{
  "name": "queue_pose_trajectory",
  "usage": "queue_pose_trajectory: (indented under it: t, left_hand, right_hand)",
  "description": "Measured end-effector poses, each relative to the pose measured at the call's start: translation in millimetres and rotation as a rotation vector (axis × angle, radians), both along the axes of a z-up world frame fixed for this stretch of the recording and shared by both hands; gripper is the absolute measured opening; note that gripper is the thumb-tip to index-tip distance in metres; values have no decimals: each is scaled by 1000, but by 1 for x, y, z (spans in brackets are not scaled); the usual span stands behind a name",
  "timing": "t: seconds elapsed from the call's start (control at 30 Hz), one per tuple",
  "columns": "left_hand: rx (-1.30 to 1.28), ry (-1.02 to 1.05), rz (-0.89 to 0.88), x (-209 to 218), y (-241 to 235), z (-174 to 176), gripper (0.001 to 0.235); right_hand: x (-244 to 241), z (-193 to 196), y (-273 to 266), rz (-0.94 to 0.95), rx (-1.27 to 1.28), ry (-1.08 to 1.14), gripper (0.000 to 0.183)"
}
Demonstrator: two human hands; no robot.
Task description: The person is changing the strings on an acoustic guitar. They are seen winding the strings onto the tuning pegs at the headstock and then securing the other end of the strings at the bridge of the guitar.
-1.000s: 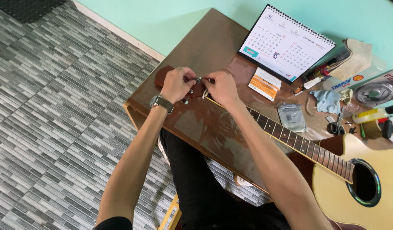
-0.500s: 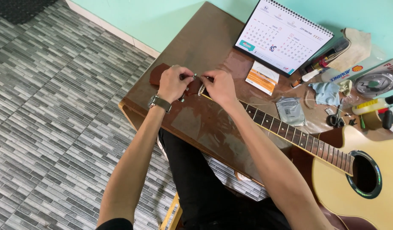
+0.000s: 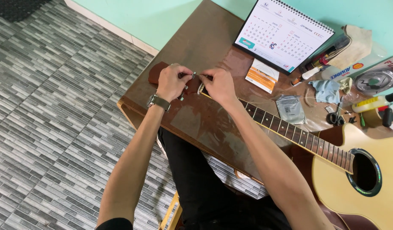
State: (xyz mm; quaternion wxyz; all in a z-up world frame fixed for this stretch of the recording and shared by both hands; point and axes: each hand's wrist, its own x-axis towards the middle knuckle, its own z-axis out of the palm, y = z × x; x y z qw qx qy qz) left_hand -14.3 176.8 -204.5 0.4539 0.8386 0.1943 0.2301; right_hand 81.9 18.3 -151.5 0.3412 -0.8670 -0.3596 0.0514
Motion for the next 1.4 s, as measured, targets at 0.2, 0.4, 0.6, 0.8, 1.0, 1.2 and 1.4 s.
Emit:
queue_pose_trajectory:
  t: [0.2,0.4,0.6,0.8,1.0,1.2,1.4]
  left_hand:
    - [-8,-4,-3,0,1,-1,12]
    - [-7,-11,-6,1,2,-2,13]
    - [-9,-42,-35,-1,2,3,14]
    - [2,-60,-38,4,6,-6,11]
    - [144,-53,-73,8,7,-12,3]
    - [259,2,-102,-4,7,11,2]
    - [324,58,-86,-14,10,18,4]
  right_hand:
    - [3,-2,0,3,-10,14,17]
    - [2,-2,3,2,-20,19,17]
    - [9,-7,11,34,-63,-1,17]
    - [1,7,14,104,-154,-89,20]
    - [-5,15,9,191,-161,-136,25]
    - [2,20,4,191,-192,-213,20]
    - [5,38,-16,250,-223,-215,18]
